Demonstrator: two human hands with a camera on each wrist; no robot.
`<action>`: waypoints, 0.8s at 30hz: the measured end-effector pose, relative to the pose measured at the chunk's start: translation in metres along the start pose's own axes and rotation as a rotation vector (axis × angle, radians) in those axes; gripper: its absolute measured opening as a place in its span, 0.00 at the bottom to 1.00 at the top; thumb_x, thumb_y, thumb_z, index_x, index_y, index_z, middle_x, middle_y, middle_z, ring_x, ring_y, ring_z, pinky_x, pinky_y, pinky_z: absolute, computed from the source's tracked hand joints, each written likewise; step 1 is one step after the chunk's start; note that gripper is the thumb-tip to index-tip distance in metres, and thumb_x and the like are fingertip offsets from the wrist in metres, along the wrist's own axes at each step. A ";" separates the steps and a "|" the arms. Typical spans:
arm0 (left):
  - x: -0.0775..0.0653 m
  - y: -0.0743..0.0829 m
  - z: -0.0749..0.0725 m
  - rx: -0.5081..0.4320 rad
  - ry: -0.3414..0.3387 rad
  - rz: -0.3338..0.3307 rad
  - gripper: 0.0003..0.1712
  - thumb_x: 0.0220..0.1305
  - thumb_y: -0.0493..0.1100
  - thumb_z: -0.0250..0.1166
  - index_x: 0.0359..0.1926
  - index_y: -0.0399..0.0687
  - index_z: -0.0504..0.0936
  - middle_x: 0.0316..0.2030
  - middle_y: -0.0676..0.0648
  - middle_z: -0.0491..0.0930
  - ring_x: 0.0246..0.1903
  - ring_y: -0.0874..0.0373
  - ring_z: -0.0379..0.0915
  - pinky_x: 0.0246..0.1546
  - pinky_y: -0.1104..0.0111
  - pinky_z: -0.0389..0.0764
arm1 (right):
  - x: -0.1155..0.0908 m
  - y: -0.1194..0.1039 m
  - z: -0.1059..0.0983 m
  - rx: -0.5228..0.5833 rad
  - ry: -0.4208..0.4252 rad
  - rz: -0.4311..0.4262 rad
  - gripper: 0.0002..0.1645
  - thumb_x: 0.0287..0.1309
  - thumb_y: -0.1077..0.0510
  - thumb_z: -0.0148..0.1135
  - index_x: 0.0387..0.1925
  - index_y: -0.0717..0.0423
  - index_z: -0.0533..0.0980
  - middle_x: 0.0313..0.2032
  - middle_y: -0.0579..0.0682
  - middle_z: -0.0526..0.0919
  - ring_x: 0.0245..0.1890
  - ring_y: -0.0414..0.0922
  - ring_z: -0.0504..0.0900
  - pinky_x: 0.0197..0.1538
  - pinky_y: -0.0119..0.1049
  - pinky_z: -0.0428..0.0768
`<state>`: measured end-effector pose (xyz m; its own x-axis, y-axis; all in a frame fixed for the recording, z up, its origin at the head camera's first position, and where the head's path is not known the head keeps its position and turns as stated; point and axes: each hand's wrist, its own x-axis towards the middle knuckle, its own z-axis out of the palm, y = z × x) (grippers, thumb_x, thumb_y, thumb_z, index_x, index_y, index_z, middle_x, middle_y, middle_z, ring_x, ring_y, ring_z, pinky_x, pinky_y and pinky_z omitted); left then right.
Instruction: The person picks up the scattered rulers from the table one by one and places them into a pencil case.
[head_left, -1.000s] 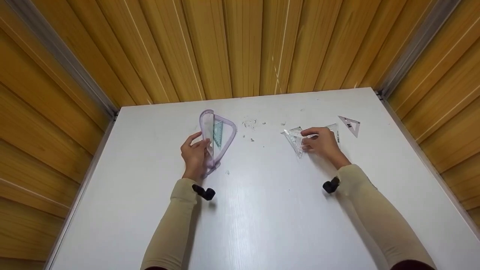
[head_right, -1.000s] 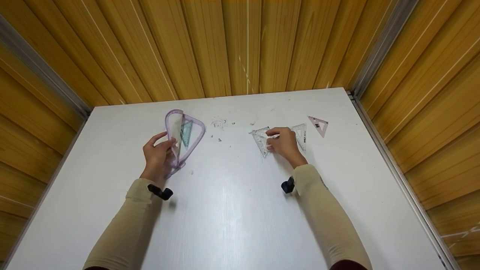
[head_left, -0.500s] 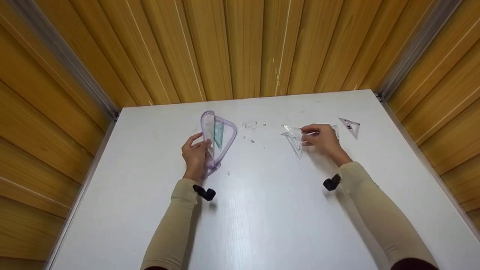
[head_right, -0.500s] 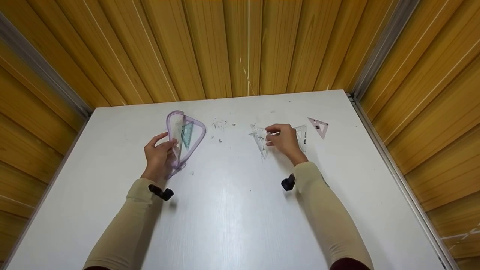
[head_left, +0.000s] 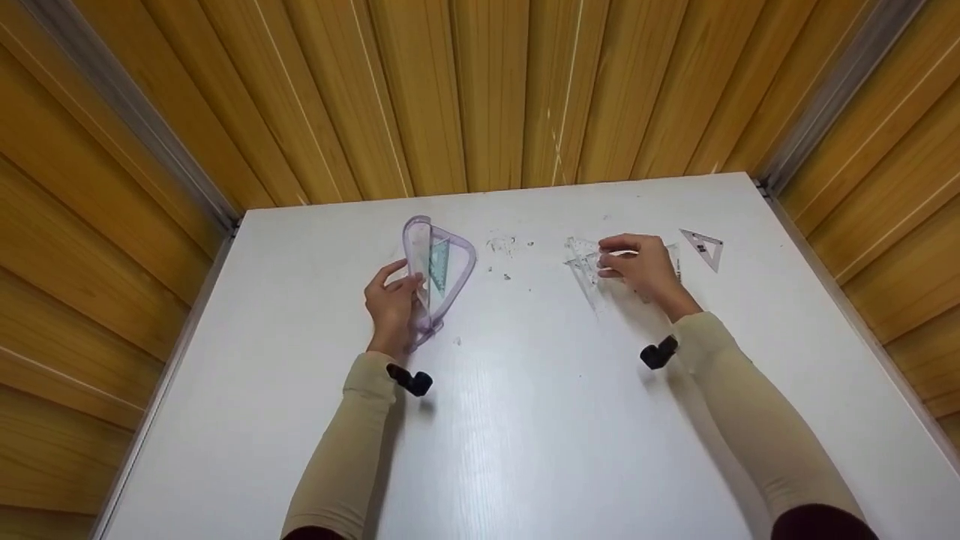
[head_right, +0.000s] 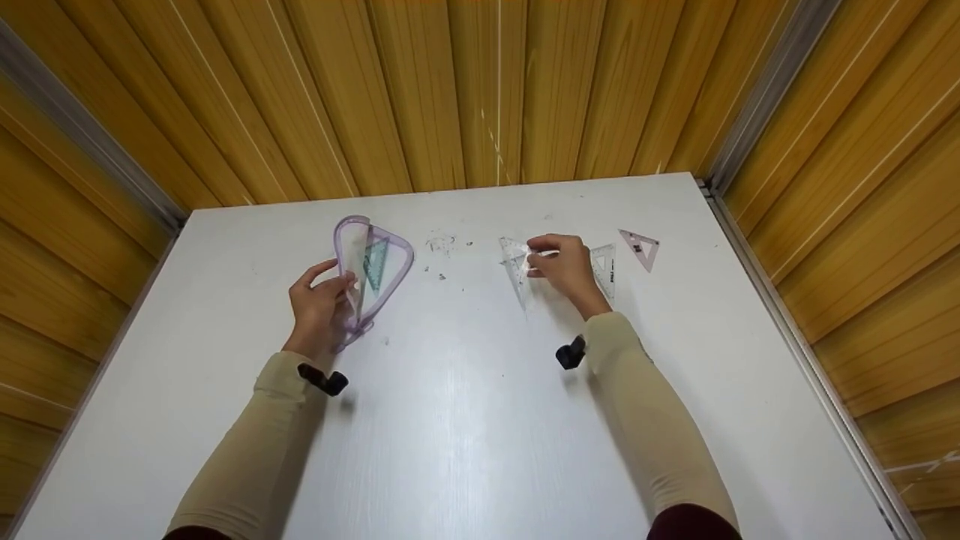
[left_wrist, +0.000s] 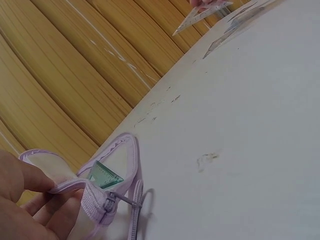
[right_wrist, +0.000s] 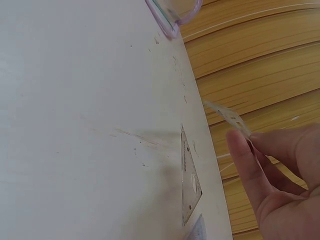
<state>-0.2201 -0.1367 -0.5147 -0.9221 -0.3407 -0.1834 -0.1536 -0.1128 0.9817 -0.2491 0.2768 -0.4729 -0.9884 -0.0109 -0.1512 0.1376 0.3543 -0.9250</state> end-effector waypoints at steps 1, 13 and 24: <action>0.000 0.000 0.000 -0.002 0.001 -0.001 0.23 0.69 0.38 0.69 0.63 0.48 0.80 0.45 0.42 0.87 0.43 0.50 0.84 0.39 0.68 0.83 | 0.001 -0.001 0.000 0.008 0.001 0.001 0.21 0.67 0.65 0.66 0.61 0.59 0.80 0.58 0.58 0.80 0.49 0.49 0.84 0.49 0.38 0.84; -0.001 -0.002 0.002 0.007 -0.016 0.035 0.23 0.70 0.37 0.68 0.64 0.44 0.79 0.43 0.39 0.88 0.42 0.48 0.85 0.34 0.70 0.82 | 0.004 -0.008 0.004 0.083 0.006 -0.012 0.22 0.68 0.66 0.64 0.62 0.62 0.78 0.60 0.60 0.78 0.51 0.51 0.84 0.55 0.48 0.82; -0.001 0.000 0.005 0.005 0.008 0.000 0.22 0.67 0.38 0.70 0.62 0.49 0.82 0.43 0.40 0.88 0.40 0.51 0.84 0.35 0.68 0.82 | 0.008 -0.012 0.010 0.058 0.005 -0.024 0.21 0.68 0.64 0.65 0.62 0.60 0.79 0.58 0.59 0.79 0.50 0.50 0.85 0.49 0.38 0.84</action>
<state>-0.2212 -0.1316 -0.5145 -0.9190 -0.3486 -0.1843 -0.1559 -0.1081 0.9818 -0.2585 0.2626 -0.4664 -0.9918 -0.0140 -0.1269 0.1169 0.2994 -0.9469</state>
